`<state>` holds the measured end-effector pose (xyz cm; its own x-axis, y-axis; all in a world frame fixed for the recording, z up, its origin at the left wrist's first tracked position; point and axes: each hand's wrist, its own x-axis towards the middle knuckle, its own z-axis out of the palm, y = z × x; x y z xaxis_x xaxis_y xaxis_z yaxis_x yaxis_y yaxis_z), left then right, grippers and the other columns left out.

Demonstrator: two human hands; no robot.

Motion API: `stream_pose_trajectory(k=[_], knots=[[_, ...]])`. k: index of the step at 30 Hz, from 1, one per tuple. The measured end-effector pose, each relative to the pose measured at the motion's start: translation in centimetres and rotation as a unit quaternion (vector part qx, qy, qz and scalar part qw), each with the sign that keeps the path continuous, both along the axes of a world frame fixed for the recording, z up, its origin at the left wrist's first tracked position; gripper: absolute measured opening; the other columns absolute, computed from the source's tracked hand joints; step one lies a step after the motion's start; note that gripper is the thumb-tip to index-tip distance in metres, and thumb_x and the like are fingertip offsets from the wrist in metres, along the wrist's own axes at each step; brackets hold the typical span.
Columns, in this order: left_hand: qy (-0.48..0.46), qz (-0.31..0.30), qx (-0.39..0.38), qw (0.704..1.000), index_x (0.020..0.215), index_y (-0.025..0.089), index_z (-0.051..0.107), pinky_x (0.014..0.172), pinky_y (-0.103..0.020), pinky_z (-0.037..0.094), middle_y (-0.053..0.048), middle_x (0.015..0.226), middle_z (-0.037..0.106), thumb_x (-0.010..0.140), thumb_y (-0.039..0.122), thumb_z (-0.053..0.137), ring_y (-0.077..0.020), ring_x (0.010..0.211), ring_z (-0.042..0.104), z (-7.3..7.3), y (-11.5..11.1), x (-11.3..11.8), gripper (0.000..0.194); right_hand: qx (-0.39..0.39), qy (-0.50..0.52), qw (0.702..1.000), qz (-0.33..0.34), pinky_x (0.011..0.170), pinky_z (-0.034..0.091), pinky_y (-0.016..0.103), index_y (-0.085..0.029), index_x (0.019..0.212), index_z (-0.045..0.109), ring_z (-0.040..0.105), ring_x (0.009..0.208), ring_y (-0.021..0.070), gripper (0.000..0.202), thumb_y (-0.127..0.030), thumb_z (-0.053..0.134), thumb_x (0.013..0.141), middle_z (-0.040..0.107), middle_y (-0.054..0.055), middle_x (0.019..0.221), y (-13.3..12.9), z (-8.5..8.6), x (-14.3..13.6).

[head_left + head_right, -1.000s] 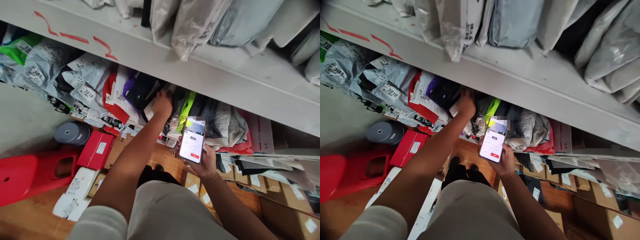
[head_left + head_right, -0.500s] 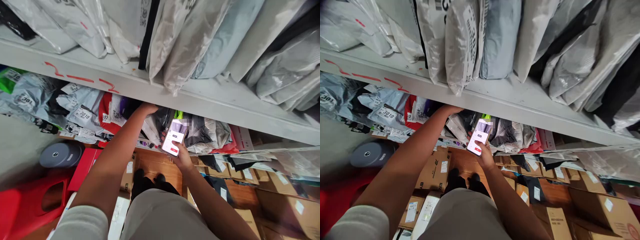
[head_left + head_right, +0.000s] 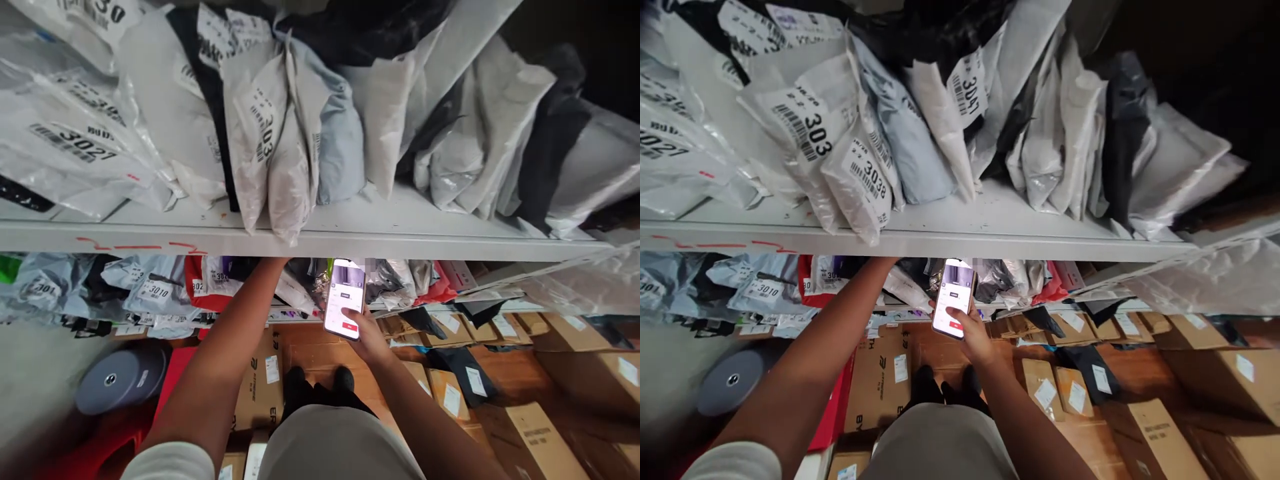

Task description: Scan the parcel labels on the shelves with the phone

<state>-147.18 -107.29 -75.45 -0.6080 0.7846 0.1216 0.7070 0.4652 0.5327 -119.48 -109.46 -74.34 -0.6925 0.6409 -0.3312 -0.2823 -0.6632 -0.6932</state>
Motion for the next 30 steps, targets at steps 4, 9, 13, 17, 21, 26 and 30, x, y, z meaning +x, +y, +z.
stream_pose_trajectory(k=[4,9,13,17,21,26,30], knots=[[0.01,0.008,-0.006,1.0,0.14,0.017,0.047,0.117,-0.057,0.025,-0.014,0.143,0.053,0.093,0.041,0.05,-0.029,0.137,0.041,-0.7,-0.8,0.3,0.053,-0.004,0.006,1.0,0.005,0.069,0.064,0.041,-0.028,0.117,0.062,0.078,0.074,0.0282,0.067,-0.025,0.09,0.056,0.081,-0.001,0.085,-0.4,0.0,-0.1],[0.058,0.055,0.02,0.997,0.139,0.013,0.049,0.12,-0.051,0.026,-0.014,0.14,0.058,0.09,0.037,0.046,-0.0298,0.139,0.041,-2.0,-3.3,-1.2,0.054,-0.022,0.018,0.999,0.039,0.063,0.062,0.037,-0.03,0.117,0.062,0.077,0.071,0.0255,0.06,-0.038,0.088,0.063,0.081,0.001,0.093,-1.2,-0.4,-0.6],[0.082,0.042,0.02,0.996,0.133,0.015,0.056,0.119,-0.046,0.032,-0.011,0.134,0.063,0.088,0.032,0.044,-0.0287,0.135,0.048,-2.9,-4.0,-2.1,0.05,-0.033,0.031,0.997,0.054,0.083,0.06,0.045,-0.029,0.107,0.065,0.076,0.089,0.0281,0.056,-0.048,0.088,0.06,0.08,0.003,0.101,-1.7,-1.0,-1.3],[0.097,0.029,0.014,0.995,0.134,0.017,0.055,0.118,-0.044,0.033,-0.008,0.132,0.065,0.086,0.028,0.044,-0.0276,0.134,0.049,-2.9,-4.2,-2.3,0.051,-0.035,0.051,0.996,0.061,0.096,0.055,0.05,-0.028,0.109,0.065,0.07,0.11,0.0311,0.057,-0.057,0.083,0.063,0.078,0.005,0.111,-1.6,-1.7,-3.3],[0.123,0.01,-0.007,0.992,0.131,0.014,0.057,0.118,-0.045,0.032,-0.011,0.13,0.065,0.082,0.019,0.043,-0.029,0.132,0.05,-2.3,-4.0,-2.1,0.052,-0.024,0.069,0.996,0.054,0.101,0.052,0.05,-0.027,0.119,0.062,0.063,0.122,0.0304,0.063,-0.067,0.072,0.071,0.071,0.006,0.127,-0.7,-1.9,-5.6],[0.146,-0.002,-0.023,0.989,0.125,0.011,0.061,0.116,-0.047,0.032,-0.014,0.127,0.067,0.083,0.02,0.042,-0.0318,0.128,0.053,-1.5,-3.7,-1.7,0.046,-0.008,0.083,0.994,0.065,0.095,0.055,0.052,-0.025,0.127,0.058,0.068,0.114,0.0317,0.065,-0.069,0.062,0.079,0.074,0.009,0.12,0.0,-1.6,-6.1],[0.158,-0.008,-0.029,0.987,0.122,0.011,0.062,0.114,-0.046,0.034,-0.014,0.124,0.068,0.084,0.023,0.042,-0.0317,0.126,0.055,-1.0,-3.6,-1.6,0.044,-0.005,0.087,0.994,0.07,0.092,0.057,0.053,-0.025,0.125,0.06,0.07,0.111,0.0325,0.063,-0.069,0.06,0.081,0.075,0.01,0.117,0.0,-1.5,-5.8]])
